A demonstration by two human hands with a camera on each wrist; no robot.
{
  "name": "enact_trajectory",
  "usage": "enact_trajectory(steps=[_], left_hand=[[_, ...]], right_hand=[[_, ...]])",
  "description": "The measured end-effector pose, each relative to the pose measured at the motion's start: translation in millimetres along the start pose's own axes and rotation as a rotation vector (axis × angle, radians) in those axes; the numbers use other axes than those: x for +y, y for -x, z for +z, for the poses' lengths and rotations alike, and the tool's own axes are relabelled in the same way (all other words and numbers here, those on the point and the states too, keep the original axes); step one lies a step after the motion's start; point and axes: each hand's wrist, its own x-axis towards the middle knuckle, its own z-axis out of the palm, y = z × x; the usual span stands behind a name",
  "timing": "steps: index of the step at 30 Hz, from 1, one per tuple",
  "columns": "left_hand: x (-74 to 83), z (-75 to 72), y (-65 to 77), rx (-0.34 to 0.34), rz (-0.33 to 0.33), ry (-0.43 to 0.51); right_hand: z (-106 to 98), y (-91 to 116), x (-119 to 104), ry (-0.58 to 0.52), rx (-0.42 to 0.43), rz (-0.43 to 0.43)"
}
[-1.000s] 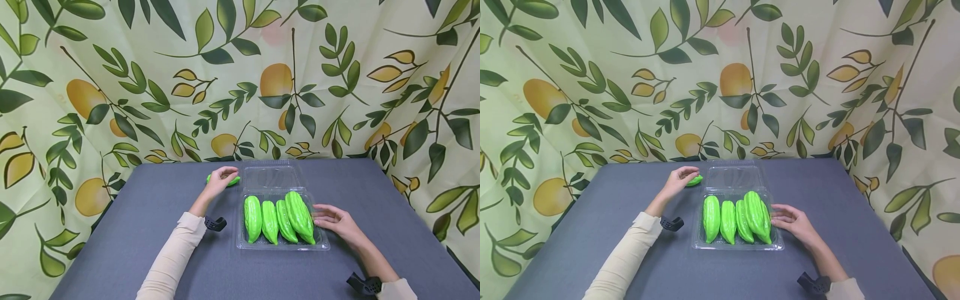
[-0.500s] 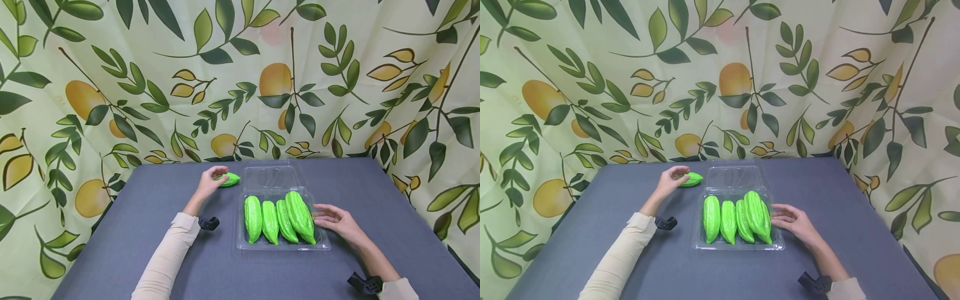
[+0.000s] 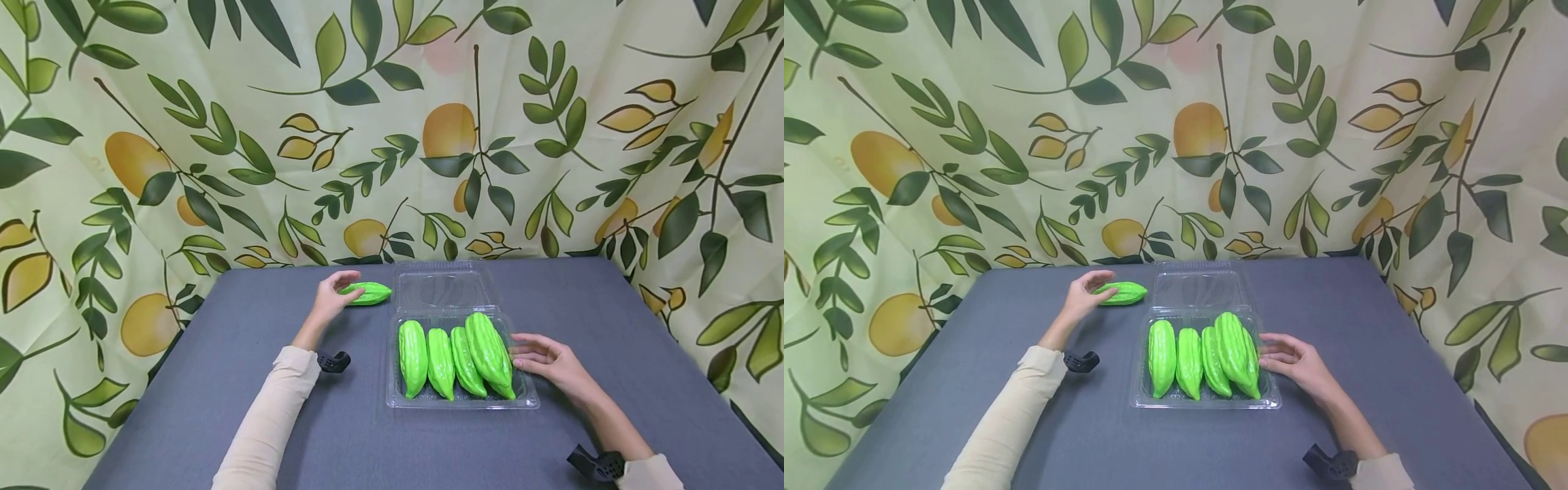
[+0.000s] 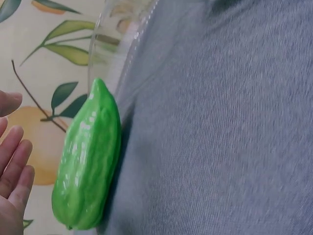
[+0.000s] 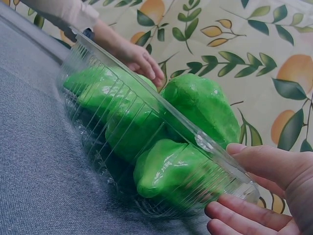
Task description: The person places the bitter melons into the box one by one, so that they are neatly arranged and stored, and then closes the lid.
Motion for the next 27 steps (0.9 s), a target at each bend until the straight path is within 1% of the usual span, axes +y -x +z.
enact_trajectory(steps=[8, 19, 25, 27], left_hand=[[-9.7, -9.6, -2.0, 0.015, -0.039, -0.012], [-15.1, -14.7, -0.8, 0.016, -0.091, -0.069], [-21.0, -18.8, -3.1, 0.019, -0.142, -0.087], [-23.7, -19.6, -4.0, 0.009, -0.162, -0.085]], right_hand=[[1, 0, 0, -0.004, -0.001, 0.001], [0, 1, 0, 0.023, 0.01, 0.029], [0, 0, 0, 0.024, 0.008, 0.033], [0, 0, 0, 0.025, 0.008, 0.031]])
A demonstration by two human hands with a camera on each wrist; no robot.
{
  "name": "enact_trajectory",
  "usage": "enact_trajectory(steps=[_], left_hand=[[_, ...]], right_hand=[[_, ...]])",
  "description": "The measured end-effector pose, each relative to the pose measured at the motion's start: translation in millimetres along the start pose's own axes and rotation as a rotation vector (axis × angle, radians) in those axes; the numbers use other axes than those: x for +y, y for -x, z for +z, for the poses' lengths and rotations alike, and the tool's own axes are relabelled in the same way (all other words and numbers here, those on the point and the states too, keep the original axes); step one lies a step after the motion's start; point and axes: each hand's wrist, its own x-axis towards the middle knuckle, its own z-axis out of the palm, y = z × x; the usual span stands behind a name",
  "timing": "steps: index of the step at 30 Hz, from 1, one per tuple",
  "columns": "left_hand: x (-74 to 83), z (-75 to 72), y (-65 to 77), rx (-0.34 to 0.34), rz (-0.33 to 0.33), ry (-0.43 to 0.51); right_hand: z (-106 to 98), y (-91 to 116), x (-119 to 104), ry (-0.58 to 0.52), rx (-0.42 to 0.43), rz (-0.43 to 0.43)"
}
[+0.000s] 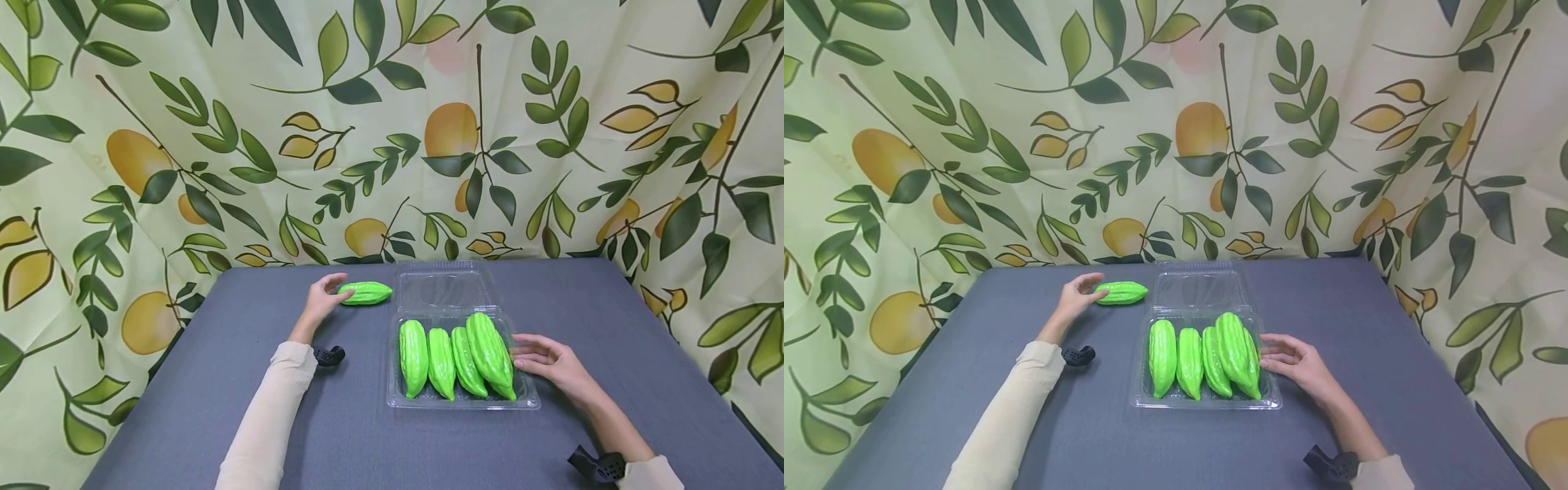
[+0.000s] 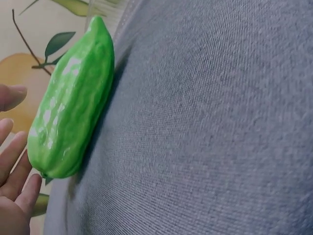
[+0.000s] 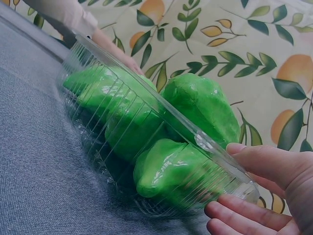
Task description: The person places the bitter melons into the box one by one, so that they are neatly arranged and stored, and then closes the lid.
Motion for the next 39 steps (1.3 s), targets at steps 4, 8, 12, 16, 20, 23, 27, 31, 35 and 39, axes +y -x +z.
enact_trajectory(steps=[4, 8, 12, 16, 20, 23, 27, 31, 35, 39], left_hand=[[-3.1, 0.0, -1.0, -0.034, -0.04, 0.025], [-5.7, 0.6, -2.2, -0.057, -0.052, 0.038], [-8.8, 1.5, -4.0, -0.09, -0.058, 0.022], [-12.8, 1.8, -4.6, -0.106, -0.085, -0.002], [-15.3, 1.9, -3.8, -0.111, -0.094, -0.029], [-14.8, 1.7, -2.3, -0.121, -0.097, -0.035], [-14.1, 1.7, -0.6, -0.126, -0.111, -0.032], [-14.0, 1.8, -0.1, -0.127, -0.114, -0.045], [-14.0, 1.6, -0.1, -0.118, -0.111, -0.06], [-14.6, 0.8, 0.1, -0.096, -0.126, -0.074]], right_hand=[[0, 0, 0, 0.001, 0.003, -0.004], [0, -1, 0, 0.004, 0.006, 0.003], [1, -1, 0, 0.005, 0.005, 0.008], [1, -2, 1, 0.005, 0.006, 0.013], [1, -2, 1, 0.006, 0.007, 0.015], [1, -2, 0, 0.002, 0.01, 0.016], [1, -1, -1, -0.01, 0.004, 0.002], [1, -1, -1, -0.02, -0.005, -0.021], [1, 0, -1, -0.024, -0.005, -0.025], [1, 0, 0, -0.024, -0.006, -0.02]])
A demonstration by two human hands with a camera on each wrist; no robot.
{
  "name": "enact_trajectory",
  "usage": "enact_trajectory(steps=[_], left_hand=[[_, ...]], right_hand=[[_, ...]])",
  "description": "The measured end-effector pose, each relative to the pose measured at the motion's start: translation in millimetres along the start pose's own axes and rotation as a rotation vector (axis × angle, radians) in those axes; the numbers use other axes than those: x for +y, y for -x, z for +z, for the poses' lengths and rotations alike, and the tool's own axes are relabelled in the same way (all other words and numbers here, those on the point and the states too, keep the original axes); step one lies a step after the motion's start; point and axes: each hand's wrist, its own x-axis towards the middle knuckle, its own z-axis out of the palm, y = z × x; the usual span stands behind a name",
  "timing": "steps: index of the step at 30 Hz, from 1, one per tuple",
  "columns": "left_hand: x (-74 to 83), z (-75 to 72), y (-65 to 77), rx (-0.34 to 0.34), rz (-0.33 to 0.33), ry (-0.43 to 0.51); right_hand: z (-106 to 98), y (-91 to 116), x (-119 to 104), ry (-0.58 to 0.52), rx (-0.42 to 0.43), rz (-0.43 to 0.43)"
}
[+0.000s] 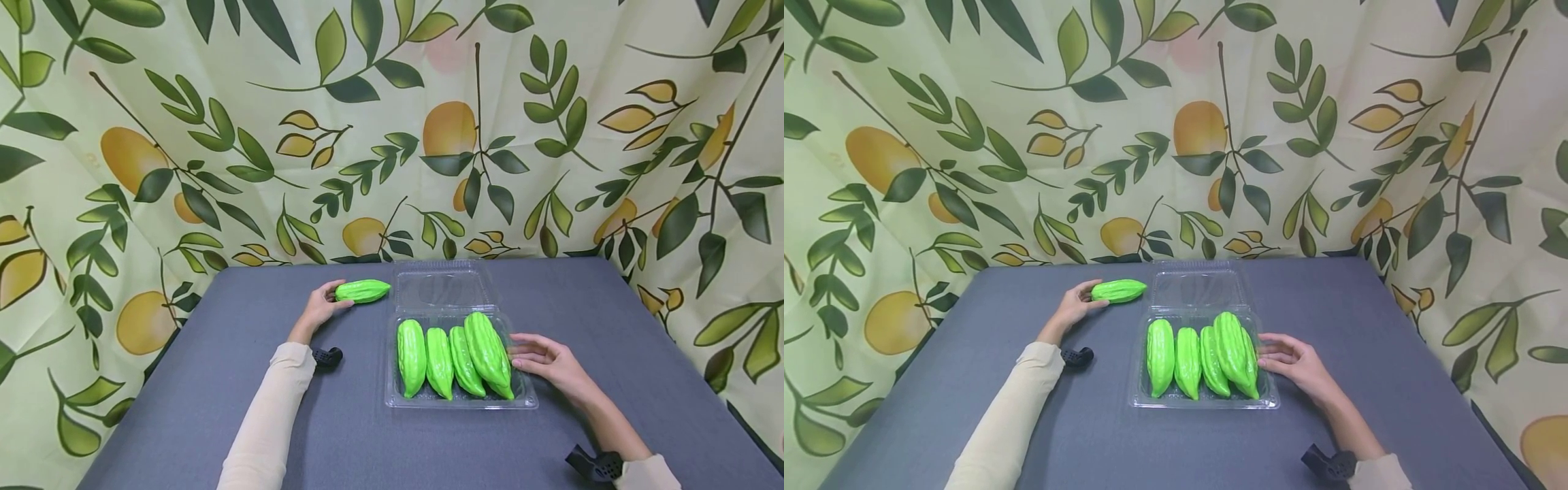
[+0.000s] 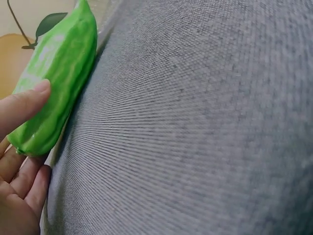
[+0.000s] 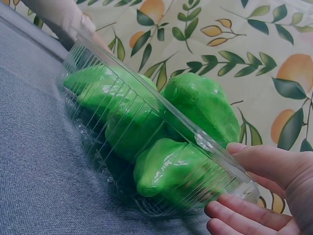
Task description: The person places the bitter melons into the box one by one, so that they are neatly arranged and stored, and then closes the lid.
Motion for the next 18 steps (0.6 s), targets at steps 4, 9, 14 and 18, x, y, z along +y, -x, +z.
enact_trajectory(steps=[4, 9, 14, 18], left_hand=[[-0.4, -1.0, 0.3, 0.011, -0.015, 0.002], [-0.9, -0.8, 0.6, 0.029, -0.01, 0.019], [-2.3, -0.6, 0.7, 0.055, 0.007, 0.039], [-0.9, -1.2, 0.4, 0.076, 0.016, 0.049]], right_hand=[[0.0, 0.0, 0.3, 0.005, 0.001, 0.008], [0.0, 0.1, 0.5, 0.004, 0.004, 0.007], [0.2, -0.2, 1.6, 0.005, 0.006, 0.023], [-0.3, -0.4, 1.6, -0.01, -0.004, 0.003]])
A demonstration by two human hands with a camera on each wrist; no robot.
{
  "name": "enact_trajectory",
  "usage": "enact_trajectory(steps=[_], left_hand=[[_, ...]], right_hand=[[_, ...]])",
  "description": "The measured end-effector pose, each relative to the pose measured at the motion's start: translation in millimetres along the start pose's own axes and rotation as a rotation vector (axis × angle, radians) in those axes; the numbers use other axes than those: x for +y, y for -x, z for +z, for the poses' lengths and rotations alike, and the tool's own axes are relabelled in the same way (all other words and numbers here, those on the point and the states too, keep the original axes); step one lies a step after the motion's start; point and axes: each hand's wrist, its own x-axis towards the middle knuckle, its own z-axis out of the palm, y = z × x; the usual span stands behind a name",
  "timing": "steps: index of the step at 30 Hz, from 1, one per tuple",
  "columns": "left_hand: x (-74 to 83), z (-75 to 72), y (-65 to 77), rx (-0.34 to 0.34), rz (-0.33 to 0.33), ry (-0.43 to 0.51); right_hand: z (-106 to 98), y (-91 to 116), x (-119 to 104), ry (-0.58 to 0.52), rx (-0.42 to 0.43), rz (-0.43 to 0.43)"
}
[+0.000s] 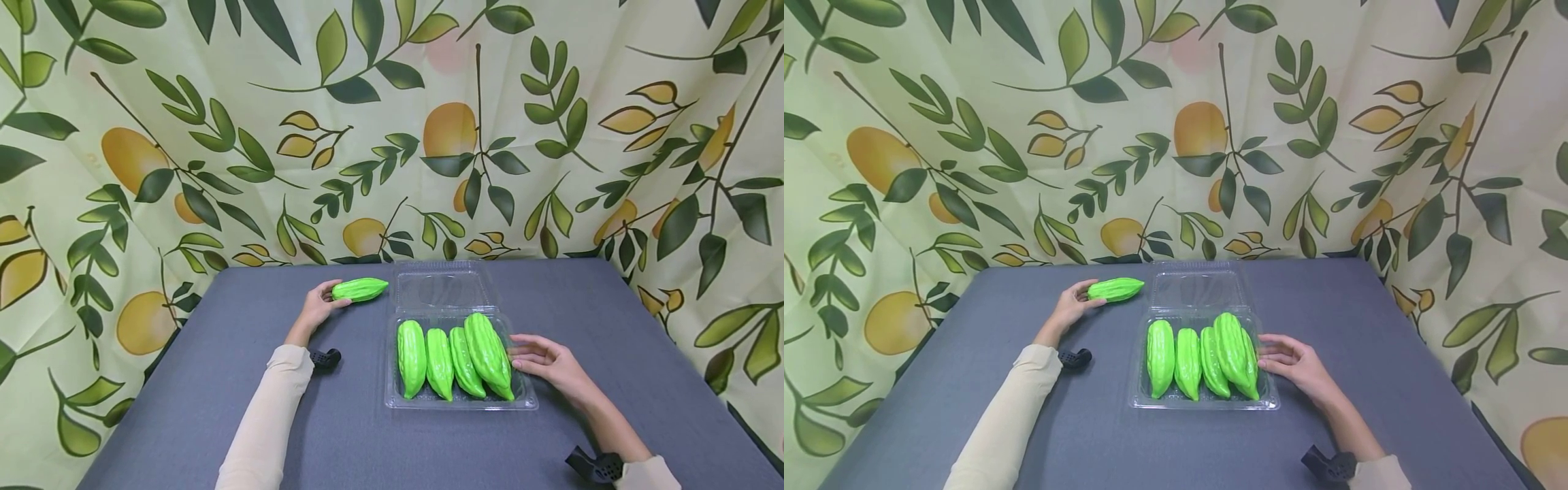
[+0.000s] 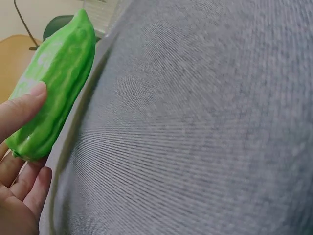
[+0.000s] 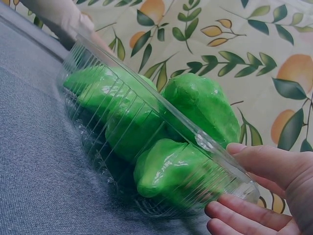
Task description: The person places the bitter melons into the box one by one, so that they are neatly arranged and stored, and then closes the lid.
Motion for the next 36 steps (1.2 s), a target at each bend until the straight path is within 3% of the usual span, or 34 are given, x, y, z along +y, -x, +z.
enact_trajectory(steps=[17, 36], left_hand=[[2.0, -4.2, 4.7, 0.017, -0.006, 0.044], [28.2, 0.3, 19.2, 0.043, 0.031, 0.112]], right_hand=[[1, 0, 1, -0.033, -0.022, -0.037], [4, 0, 0, -0.032, -0.01, -0.035]])
